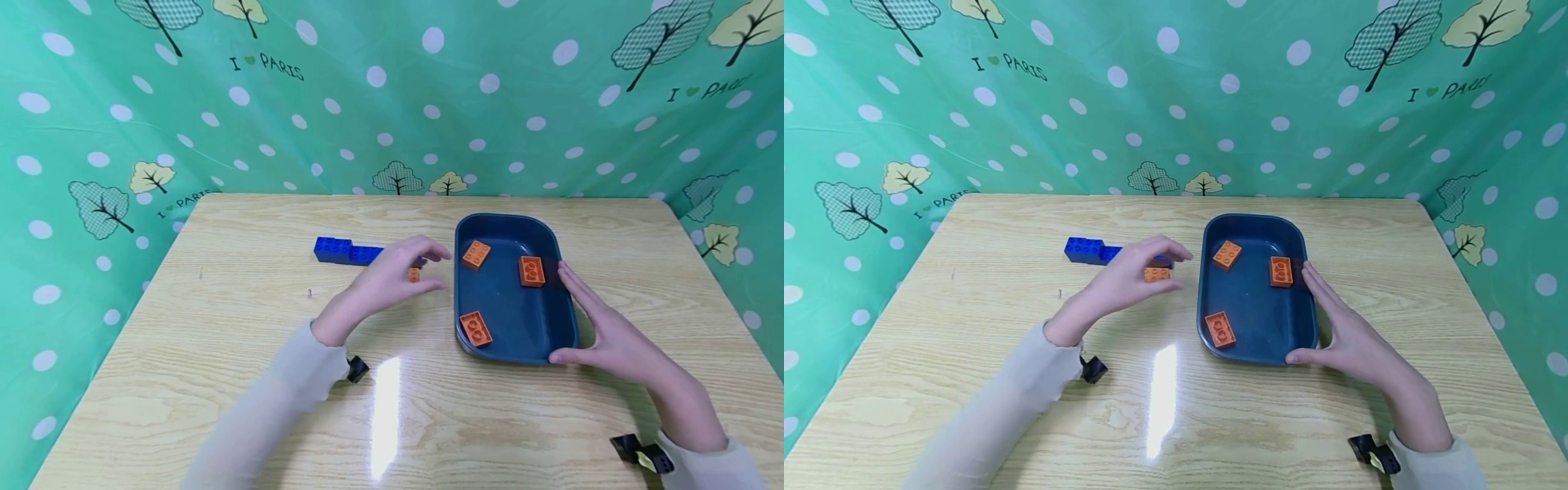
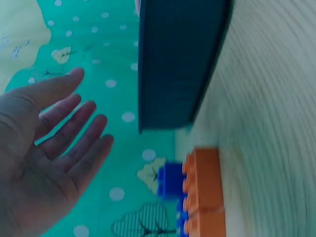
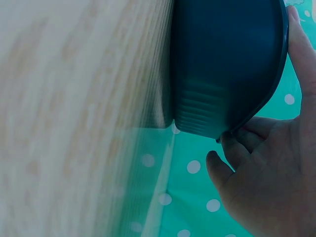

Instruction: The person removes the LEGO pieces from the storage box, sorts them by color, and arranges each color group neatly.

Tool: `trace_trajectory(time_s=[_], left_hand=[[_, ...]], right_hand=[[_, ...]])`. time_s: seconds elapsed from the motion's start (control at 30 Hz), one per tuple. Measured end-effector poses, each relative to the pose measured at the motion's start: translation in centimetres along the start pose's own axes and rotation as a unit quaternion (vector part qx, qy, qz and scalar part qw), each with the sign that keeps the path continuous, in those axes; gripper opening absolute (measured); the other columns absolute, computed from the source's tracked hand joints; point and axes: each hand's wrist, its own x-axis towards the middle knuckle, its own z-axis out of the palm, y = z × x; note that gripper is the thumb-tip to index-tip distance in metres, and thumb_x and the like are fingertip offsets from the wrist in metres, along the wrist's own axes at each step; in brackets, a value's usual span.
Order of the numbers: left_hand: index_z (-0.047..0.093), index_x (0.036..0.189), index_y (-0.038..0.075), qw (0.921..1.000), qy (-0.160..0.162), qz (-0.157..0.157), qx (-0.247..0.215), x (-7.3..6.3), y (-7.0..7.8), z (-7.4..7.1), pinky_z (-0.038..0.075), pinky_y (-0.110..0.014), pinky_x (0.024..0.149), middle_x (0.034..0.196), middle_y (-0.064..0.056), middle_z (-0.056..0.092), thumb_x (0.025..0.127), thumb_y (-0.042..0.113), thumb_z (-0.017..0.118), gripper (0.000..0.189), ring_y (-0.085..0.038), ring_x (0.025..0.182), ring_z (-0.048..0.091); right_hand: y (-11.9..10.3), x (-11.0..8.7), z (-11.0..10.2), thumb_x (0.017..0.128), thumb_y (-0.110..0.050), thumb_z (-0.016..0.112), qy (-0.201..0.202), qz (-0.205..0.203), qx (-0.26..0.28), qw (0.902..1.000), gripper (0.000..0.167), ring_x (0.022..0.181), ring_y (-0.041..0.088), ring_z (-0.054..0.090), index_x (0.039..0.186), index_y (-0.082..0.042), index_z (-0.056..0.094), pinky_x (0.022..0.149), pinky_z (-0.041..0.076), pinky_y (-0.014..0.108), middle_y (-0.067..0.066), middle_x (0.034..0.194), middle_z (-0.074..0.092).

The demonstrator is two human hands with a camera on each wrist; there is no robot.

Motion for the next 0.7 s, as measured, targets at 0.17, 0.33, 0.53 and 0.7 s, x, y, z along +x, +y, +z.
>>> trace_trajectory(time_s=[0.17, 0.33, 0.53, 0.7], left_hand=[[0.062, 0.127, 0.008, 0.998, -0.05, 0.027, -0.029, 1.4, 1.1, 1.8, 0.052, -0.03, 0.104, 0.13, -0.004, 0.065, 0.09, 0.022, 0.076, 0.042, -0.018, 0.121, 0.061], [0.059, 0.131, 0.01, 0.9932, -0.099, 0.061, -0.007, 2.8, 2.3, 3.5, 0.048, -0.028, 0.108, 0.134, -0.003, 0.062, 0.091, 0.026, 0.075, 0.046, -0.016, 0.123, 0.059], [0.055, 0.137, 0.018, 0.9816, -0.177, 0.043, 0.058, 4.2, 4.0, 5.9, 0.046, -0.022, 0.109, 0.139, 0.001, 0.057, 0.093, 0.036, 0.071, 0.05, -0.012, 0.126, 0.056], [0.048, 0.147, 0.024, 0.9417, -0.252, -0.024, 0.222, 4.8, 6.2, 8.1, 0.047, -0.025, 0.109, 0.147, 0.002, 0.049, 0.092, 0.042, 0.07, 0.062, -0.012, 0.127, 0.054]], right_hand=[[0.0, 0.0, -0.1, 0.072, -0.021, 0.09, 0.0, 0.0, -0.004, 1.0, 0.125, 0.15, -0.007, -0.001, 0.161, -0.028, 0.002, 0.103, 0.022, 0.082, -0.001, 0.17, -0.001], [-0.1, 0.1, -0.1, 0.072, -0.022, 0.09, -0.002, 0.003, -0.004, 1.0, 0.126, 0.156, 0.033, 0.005, 0.161, -0.028, 0.002, 0.102, 0.022, 0.083, 0.0, 0.17, -0.002], [-0.1, 0.1, -0.1, 0.072, -0.021, 0.089, -0.005, 0.005, -0.003, 1.0, 0.125, 0.152, 0.05, 0.007, 0.161, -0.028, 0.002, 0.1, 0.022, 0.084, 0.001, 0.17, -0.002], [-0.1, 0.1, -0.1, 0.073, -0.021, 0.089, -0.006, 0.008, 0.0, 1.0, 0.124, 0.156, 0.035, 0.003, 0.161, -0.029, 0.001, 0.102, 0.022, 0.083, -0.001, 0.17, -0.002]])
